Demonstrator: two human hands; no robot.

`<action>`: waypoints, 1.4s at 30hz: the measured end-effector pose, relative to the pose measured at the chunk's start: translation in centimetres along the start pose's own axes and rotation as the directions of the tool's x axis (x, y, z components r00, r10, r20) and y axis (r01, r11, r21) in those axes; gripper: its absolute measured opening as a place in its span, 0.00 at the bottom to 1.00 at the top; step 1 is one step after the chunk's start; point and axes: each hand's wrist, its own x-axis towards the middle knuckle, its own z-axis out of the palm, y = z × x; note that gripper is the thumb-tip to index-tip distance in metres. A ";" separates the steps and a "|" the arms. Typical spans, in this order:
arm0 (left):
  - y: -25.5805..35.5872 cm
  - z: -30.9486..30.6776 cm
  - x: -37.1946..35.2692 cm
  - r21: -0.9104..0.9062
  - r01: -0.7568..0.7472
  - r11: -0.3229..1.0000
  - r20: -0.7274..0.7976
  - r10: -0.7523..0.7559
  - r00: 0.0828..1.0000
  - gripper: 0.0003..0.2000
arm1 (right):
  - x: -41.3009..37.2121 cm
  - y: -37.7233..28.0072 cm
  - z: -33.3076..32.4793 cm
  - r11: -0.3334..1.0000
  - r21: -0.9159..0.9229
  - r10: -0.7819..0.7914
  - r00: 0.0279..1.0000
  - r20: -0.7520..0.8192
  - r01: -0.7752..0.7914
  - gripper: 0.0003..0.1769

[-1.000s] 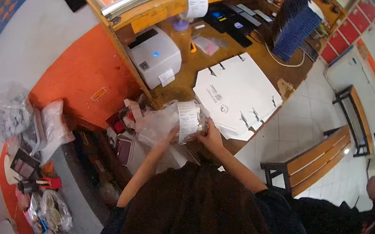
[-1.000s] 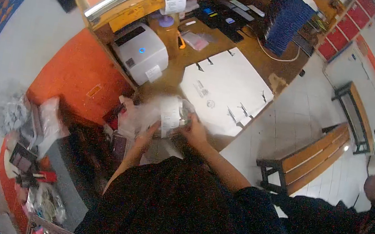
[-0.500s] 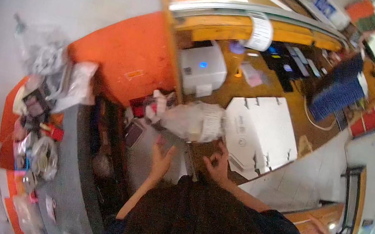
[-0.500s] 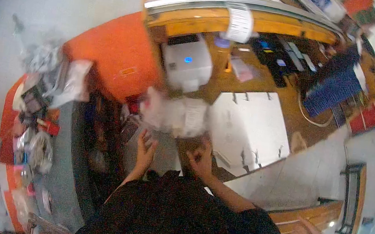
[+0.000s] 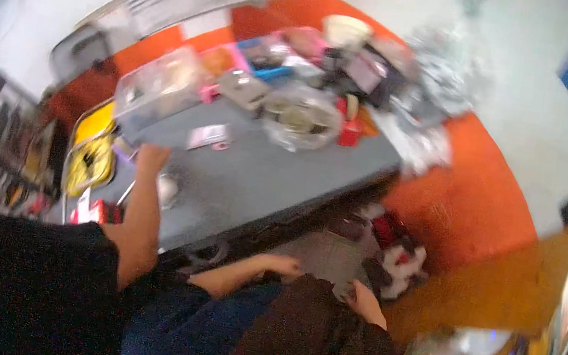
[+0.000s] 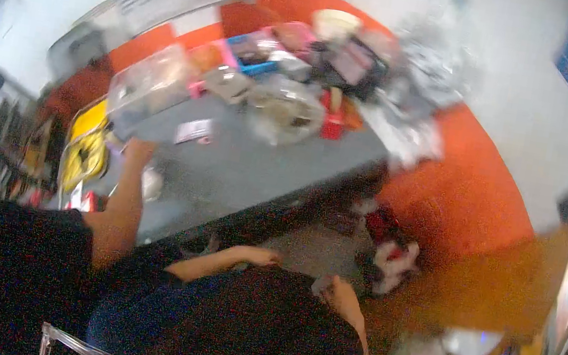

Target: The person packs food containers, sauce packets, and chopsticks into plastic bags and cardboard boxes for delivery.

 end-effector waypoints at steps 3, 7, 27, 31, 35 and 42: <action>2.1 -6.0 -1.9 -0.184 0.228 0.956 -0.341 -0.279 0.897 0.26 | 8.1 -0.9 0.7 0.966 -0.119 -0.235 0.972 -0.026 0.231 0.23; 0.5 -9.4 -3.2 -0.345 0.151 0.927 -0.485 -0.313 0.817 0.25 | 15.0 -7.2 -0.5 0.897 0.087 -0.441 0.884 0.154 0.432 0.23; 3.2 -11.3 3.3 -0.704 -0.190 0.684 -0.708 -0.695 0.123 0.19 | 41.4 -6.5 -11.1 0.708 0.379 -0.706 0.602 0.372 0.596 0.07; -2.8 -3.5 6.7 -0.747 -0.177 0.641 -0.663 -0.696 0.277 0.21 | 43.8 -6.2 -3.0 0.457 0.420 -0.841 0.226 0.492 0.784 0.06; 2.0 2.6 7.3 -0.820 -0.063 0.569 -0.550 -0.813 -0.192 0.22 | 42.3 -8.7 -0.8 0.159 0.180 -0.931 0.086 0.355 0.971 0.06; 3.7 4.3 8.5 -0.816 -0.325 0.478 -0.354 -0.858 -0.371 0.20 | 42.1 -9.3 -1.7 0.286 0.232 -0.878 0.157 0.453 0.930 0.08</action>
